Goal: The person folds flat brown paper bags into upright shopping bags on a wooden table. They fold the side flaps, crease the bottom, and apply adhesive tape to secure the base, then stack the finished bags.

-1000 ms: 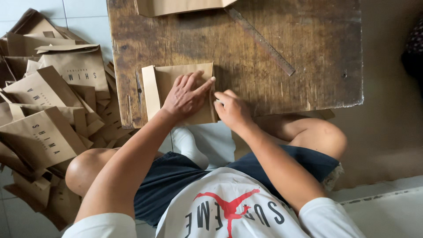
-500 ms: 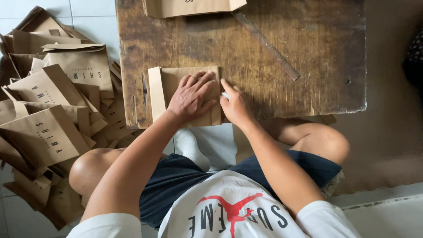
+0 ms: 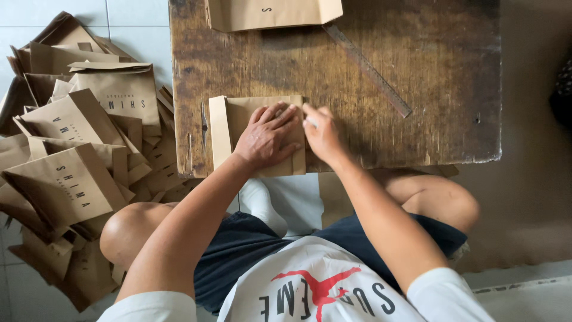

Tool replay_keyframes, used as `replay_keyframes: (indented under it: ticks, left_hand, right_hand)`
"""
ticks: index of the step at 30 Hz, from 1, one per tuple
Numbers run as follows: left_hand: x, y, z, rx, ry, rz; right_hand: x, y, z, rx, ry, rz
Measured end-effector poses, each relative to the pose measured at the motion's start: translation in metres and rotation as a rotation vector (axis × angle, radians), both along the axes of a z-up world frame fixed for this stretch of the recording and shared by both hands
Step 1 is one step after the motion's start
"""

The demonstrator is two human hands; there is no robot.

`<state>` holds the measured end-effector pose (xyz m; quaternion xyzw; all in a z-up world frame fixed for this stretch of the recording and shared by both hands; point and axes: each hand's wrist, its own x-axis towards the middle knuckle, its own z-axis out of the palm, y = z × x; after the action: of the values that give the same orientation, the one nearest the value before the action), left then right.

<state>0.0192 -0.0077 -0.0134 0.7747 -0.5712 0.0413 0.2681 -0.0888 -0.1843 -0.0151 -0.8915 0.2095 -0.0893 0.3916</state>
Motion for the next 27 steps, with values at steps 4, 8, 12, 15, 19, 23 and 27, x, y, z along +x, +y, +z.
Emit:
replay_keyframes:
  ticks: [4,8,12,15,19,23,27]
  left_hand:
    - [0.002,-0.001,-0.010,-0.029,-0.018,0.011]
    - [0.002,-0.003,-0.013,-0.034,-0.021,0.018]
    - [0.001,-0.003,-0.010,-0.043,-0.015,0.010]
    - [0.002,-0.003,-0.004,-0.045,-0.017,-0.009]
    - [0.002,-0.002,-0.005,-0.049,-0.011,-0.020]
    - [-0.003,-0.001,0.015,0.121,0.083,-0.009]
    - [-0.001,0.001,0.023,0.325,0.221,-0.037]
  right_hand:
    - [0.018,-0.025,-0.035,-0.120,0.047,0.013]
    - [0.019,-0.028,-0.048,-0.097,0.047,-0.012]
    - [0.016,-0.022,-0.035,-0.101,0.047,-0.009]
    - [0.017,-0.018,-0.020,-0.097,0.071,0.006]
    - [0.023,-0.029,-0.038,-0.147,0.076,0.032]
    - [0.014,-0.040,-0.002,0.037,0.201,-0.049]
    - [-0.015,-0.023,0.023,0.170,0.134,0.002]
